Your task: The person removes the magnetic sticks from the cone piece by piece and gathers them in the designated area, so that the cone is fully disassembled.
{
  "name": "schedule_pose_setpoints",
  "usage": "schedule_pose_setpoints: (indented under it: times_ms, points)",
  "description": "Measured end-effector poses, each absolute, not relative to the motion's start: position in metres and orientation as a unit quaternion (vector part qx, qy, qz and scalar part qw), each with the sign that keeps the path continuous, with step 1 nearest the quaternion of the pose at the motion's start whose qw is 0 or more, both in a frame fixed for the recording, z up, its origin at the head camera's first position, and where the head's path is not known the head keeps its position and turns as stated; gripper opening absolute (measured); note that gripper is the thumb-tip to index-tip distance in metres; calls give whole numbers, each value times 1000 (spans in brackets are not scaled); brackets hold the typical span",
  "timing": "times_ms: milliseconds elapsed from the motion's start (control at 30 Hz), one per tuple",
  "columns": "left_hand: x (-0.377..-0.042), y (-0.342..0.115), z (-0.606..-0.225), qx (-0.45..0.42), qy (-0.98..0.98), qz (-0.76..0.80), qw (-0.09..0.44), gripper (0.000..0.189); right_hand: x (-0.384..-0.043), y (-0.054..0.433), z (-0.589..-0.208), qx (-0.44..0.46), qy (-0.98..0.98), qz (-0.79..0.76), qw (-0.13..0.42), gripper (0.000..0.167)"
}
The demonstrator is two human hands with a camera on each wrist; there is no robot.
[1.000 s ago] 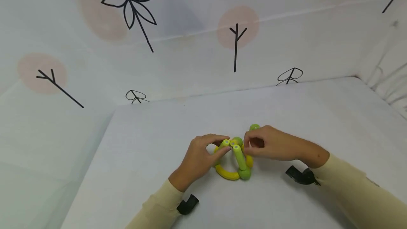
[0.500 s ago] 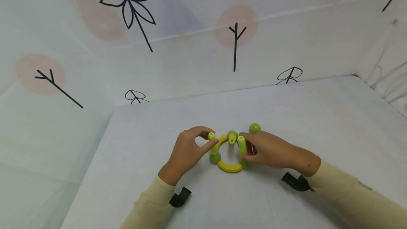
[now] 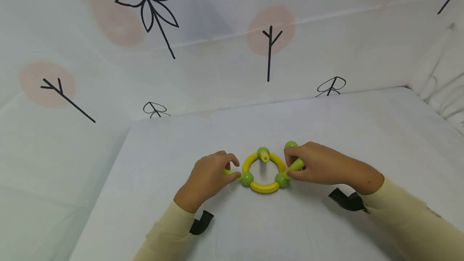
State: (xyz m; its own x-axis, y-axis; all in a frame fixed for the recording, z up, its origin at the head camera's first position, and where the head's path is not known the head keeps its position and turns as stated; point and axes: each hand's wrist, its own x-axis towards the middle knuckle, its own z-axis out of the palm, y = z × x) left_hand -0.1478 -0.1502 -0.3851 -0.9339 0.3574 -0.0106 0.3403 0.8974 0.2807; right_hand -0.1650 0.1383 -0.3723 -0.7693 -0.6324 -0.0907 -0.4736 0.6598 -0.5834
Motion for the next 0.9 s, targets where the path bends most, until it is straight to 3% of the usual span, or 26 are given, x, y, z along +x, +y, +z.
schedule_pose_setpoints:
  times_ms: [267,633,900]
  points:
    - [-145,-141,-401,172,978,105,50,38,-166,138,-375,-287,912,-211,203,16]
    - [-150,-143,-406,159,973,141,90,36,-171,141,-393,-279,915,-186,224,19]
    - [-151,-147,-408,148,971,153,106,34,-173,138,-398,-297,913,-186,206,21]
